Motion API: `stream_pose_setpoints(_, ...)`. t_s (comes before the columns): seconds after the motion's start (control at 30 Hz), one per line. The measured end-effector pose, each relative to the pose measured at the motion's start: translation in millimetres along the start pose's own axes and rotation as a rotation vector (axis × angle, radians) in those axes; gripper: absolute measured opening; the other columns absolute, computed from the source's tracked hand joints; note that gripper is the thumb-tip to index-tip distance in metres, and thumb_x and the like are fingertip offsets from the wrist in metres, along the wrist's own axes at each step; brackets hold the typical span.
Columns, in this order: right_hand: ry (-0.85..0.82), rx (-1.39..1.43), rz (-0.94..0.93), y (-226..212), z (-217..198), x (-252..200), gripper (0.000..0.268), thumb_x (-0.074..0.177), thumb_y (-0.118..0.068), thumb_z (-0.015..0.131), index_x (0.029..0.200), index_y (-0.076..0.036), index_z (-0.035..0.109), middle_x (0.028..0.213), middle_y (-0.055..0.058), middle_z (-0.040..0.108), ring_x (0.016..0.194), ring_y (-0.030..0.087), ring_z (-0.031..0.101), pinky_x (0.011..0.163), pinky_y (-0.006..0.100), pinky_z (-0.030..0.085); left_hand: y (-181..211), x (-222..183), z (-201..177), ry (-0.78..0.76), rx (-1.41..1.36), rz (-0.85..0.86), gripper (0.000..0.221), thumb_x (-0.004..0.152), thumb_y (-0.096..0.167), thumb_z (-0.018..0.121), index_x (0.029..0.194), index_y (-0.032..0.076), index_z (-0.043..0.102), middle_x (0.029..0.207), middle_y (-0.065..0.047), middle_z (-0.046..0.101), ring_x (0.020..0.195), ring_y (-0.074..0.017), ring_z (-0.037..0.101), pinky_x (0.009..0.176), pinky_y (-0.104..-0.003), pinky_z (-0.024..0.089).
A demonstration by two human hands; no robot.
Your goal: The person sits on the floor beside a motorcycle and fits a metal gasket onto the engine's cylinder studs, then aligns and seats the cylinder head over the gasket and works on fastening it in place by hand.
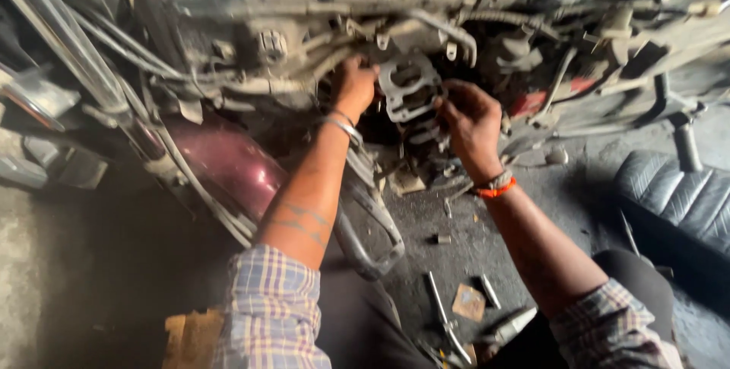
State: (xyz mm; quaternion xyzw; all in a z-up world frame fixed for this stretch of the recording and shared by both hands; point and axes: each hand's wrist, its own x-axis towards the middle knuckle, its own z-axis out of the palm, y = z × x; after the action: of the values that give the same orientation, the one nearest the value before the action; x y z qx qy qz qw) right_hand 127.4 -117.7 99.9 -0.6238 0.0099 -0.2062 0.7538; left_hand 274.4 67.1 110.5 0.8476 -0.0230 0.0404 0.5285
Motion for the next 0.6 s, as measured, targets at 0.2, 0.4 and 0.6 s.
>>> stream_pose_setpoints(0.2, -0.002, -0.025, -0.022, -3, 1, -4, 0.028, 0.095, -0.001, 0.076, 0.122, 0.004, 0.069, 0.093, 0.004, 0.073, 0.074, 0.007, 0.067, 0.062, 0.021, 0.056, -2, -2, -2, -0.005, -0.090, -0.004, 0.026, 0.084, 0.015, 0.076, 0.106, 0.002, 0.072, 0.094, -0.014, 0.077, 0.082, -0.0258, 0.073, 0.074, -0.039, 0.058)
stream_pose_setpoints(0.4, -0.003, -0.069, -0.063, -4, 1, 0, 0.028, 0.095, 0.001, 0.076, 0.121, 0.004, 0.069, 0.097, 0.004, 0.074, 0.080, 0.006, 0.068, 0.068, 0.021, 0.058, -14, 12, 2, -0.058, 0.028, 0.021, 0.030, 0.079, 0.014, 0.082, 0.107, 0.005, 0.077, 0.091, -0.009, 0.080, 0.075, -0.0172, 0.074, 0.067, -0.031, 0.058)
stream_pose_setpoints(0.6, -0.020, -0.069, -0.071, -4, 3, -2, 0.028, 0.095, 0.000, 0.076, 0.122, 0.005, 0.068, 0.096, 0.004, 0.073, 0.081, 0.007, 0.068, 0.070, 0.022, 0.059, 7, -2, -5, -0.105, -0.012, -0.043, 0.031, 0.082, 0.013, 0.079, 0.112, 0.005, 0.076, 0.089, -0.008, 0.080, 0.064, -0.0151, 0.072, 0.053, -0.029, 0.058)
